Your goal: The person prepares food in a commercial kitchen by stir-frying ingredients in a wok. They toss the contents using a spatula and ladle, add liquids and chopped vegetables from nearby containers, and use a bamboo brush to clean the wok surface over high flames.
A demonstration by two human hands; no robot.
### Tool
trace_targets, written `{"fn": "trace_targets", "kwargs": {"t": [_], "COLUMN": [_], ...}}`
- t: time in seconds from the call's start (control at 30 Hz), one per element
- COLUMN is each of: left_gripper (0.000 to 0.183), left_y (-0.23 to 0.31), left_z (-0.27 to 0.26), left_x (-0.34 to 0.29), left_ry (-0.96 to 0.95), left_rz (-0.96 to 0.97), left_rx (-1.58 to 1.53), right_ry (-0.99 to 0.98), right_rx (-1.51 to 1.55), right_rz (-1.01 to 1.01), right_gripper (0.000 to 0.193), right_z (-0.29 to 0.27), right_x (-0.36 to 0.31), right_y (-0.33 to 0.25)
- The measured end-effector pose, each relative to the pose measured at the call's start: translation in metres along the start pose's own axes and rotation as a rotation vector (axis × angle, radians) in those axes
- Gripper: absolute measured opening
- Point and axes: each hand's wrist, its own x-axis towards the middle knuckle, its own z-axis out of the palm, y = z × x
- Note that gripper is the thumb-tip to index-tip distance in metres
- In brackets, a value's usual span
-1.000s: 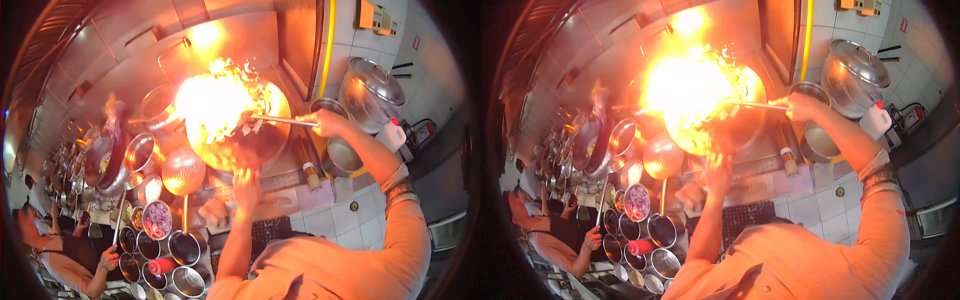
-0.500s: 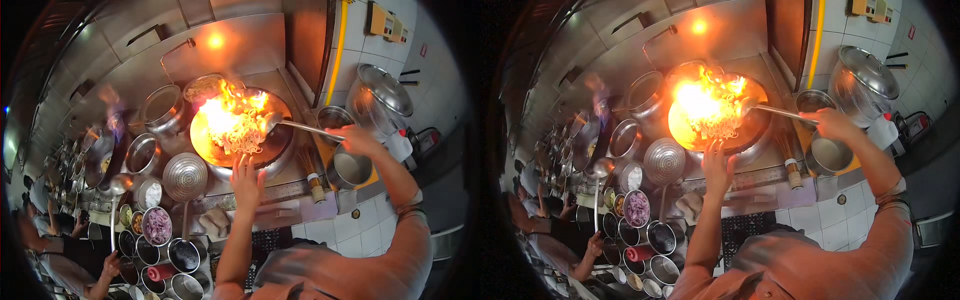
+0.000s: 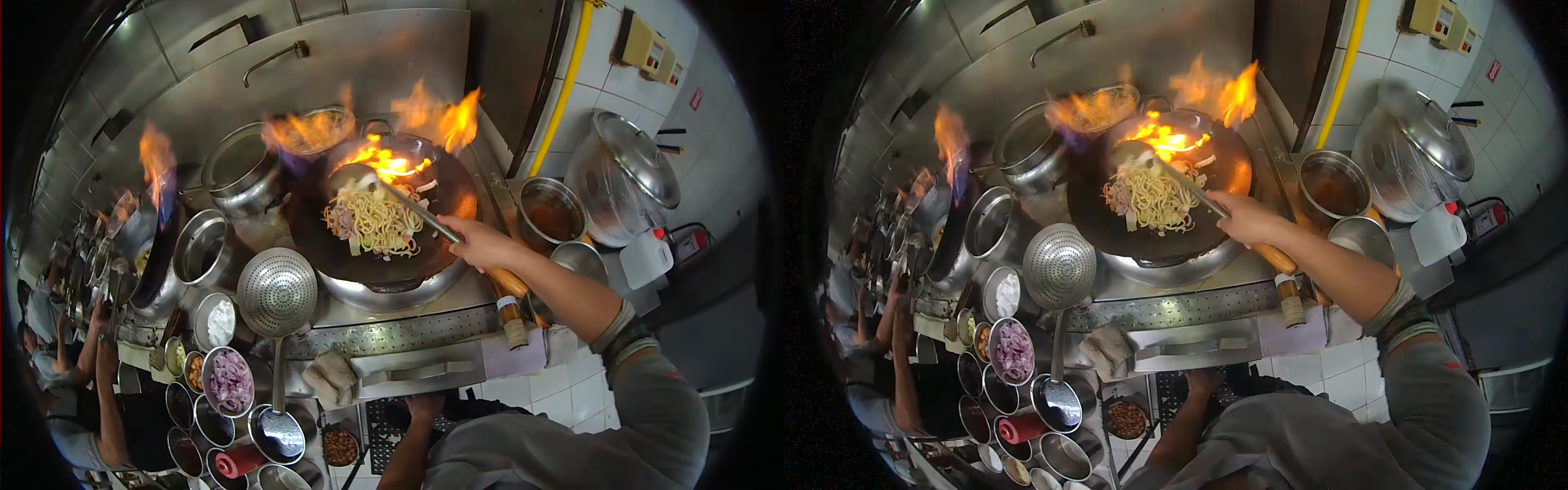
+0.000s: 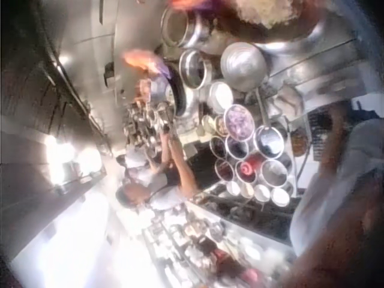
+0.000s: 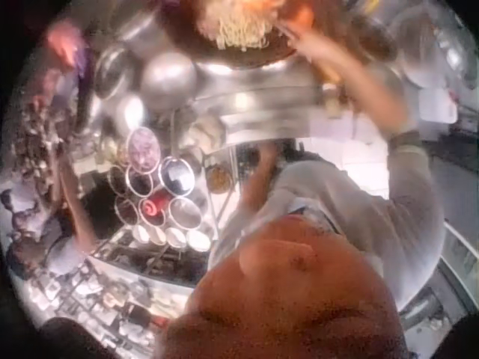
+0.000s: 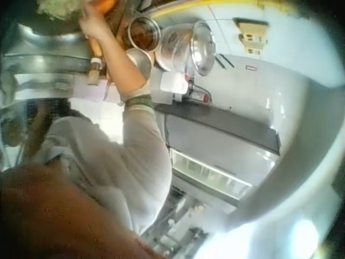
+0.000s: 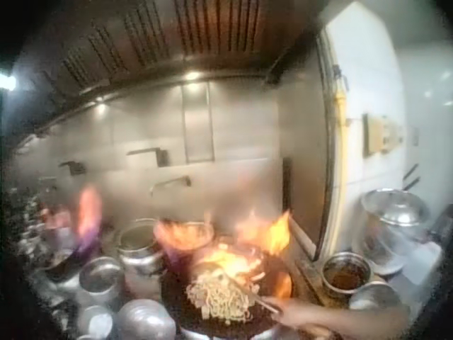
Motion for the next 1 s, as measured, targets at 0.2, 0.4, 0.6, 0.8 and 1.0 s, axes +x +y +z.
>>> {"fn": "trace_targets", "kwargs": {"t": [0.2, 0.4, 0.6, 0.8, 1.0], "left_gripper": [0.066, 0.047, 0.018, 0.011, 0.008], "left_y": [0.002, 0.07, 0.086, 0.106, 0.07], "left_z": [0.014, -0.285, -0.339, -0.336, -0.271], "left_x": [0.001, -0.115, -0.042, -0.039, -0.07], "left_ry": [-0.154, 0.646, 0.972, 1.052, 0.979], "left_rz": [-0.04, 0.346, 0.41, 0.469, 0.48], "left_rx": [0.042, -0.348, -0.134, -0.177, -0.224], "right_ry": [0.042, 0.038, -0.069, -0.162, 0.132], "right_rx": [-0.939, -0.448, -0.439, -0.451, -0.904], "right_rz": [-0.221, -0.378, -0.48, -0.419, -0.276], "right_gripper": [0.063, 0.058, 0.057, 0.063, 0.061], "right_z": [-0.05, -0.125, -0.128, -0.146, -0.104], "right_x": [-0.059, -0.137, -0.114, -0.088, -0.104], "right_y": [0.008, 0.028, 0.044, 0.056, 0.035]}}
